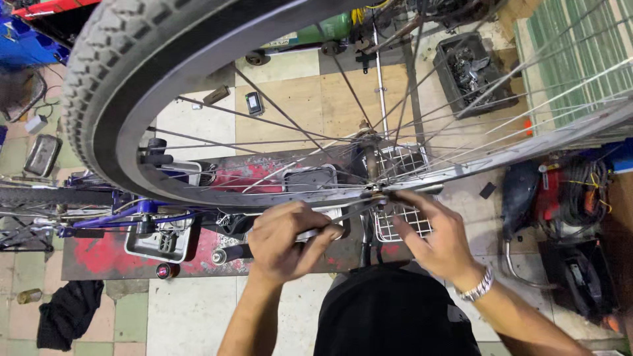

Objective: The person works on the rear wheel hub of a blue bicycle, using a wrench to tighten nuts and a screwdriver to adjust components. They manipulate the wheel and handlebars, then move trays and a fan before repositioning the bicycle on the floor.

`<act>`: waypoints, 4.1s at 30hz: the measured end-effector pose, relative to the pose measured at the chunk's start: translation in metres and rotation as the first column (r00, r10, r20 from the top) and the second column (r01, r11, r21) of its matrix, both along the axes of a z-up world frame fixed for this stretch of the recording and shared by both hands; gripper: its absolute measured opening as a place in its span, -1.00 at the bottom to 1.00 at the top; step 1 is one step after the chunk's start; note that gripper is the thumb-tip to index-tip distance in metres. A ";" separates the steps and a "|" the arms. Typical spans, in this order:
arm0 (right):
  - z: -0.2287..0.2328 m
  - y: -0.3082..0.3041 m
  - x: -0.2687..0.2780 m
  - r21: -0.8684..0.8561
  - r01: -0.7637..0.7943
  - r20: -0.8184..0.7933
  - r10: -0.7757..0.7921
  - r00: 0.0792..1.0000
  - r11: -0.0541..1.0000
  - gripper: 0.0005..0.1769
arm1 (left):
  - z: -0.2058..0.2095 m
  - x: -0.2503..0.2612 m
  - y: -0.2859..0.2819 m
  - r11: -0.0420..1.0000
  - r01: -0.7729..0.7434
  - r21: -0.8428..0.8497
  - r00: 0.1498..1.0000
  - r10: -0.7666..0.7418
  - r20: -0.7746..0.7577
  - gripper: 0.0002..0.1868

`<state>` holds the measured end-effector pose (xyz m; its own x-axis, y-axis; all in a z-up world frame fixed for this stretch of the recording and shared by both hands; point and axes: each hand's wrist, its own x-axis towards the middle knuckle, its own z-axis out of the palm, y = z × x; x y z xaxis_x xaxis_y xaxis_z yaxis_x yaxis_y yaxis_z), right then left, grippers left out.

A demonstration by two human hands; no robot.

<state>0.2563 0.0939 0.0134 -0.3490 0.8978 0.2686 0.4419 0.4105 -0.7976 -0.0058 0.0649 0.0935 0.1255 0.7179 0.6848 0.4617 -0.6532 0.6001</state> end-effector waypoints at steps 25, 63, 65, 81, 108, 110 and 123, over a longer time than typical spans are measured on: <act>-0.140 0.057 -0.014 0.070 -0.181 0.142 0.169 0.975 0.981 -0.33 | -0.088 0.238 0.100 0.767 0.061 -0.638 0.769 -0.444 -0.460 -0.69; -0.230 0.044 0.042 0.702 -0.366 0.096 0.429 0.898 0.611 -0.85 | -0.093 0.035 0.017 0.900 -0.290 -0.324 0.929 0.184 -0.321 -0.69; -0.208 0.036 0.045 0.648 -0.412 0.197 0.382 0.903 0.640 -0.86 | -0.096 0.039 0.011 0.896 -0.291 -0.336 0.932 0.185 -0.313 -0.67; 0.027 0.056 0.062 -0.076 -0.348 0.758 0.281 0.589 0.934 -0.55 | -0.090 0.030 0.014 0.911 -0.229 -0.344 0.948 0.130 -0.289 -0.38; 0.123 0.091 0.023 -0.662 -0.003 0.709 0.627 0.323 0.750 -0.33 | -0.101 0.044 0.016 0.930 -0.290 -0.224 0.945 0.241 -0.223 -0.64; 0.109 0.094 0.034 -0.677 0.002 0.696 0.640 0.325 0.736 -0.36 | -0.099 0.043 0.018 0.931 -0.283 -0.229 0.949 0.237 -0.208 -0.63; -0.129 0.059 0.092 -0.287 -0.368 0.231 0.437 0.869 0.884 -0.74 | -0.102 0.045 0.018 0.917 -0.261 -0.302 0.951 0.190 -0.244 -0.58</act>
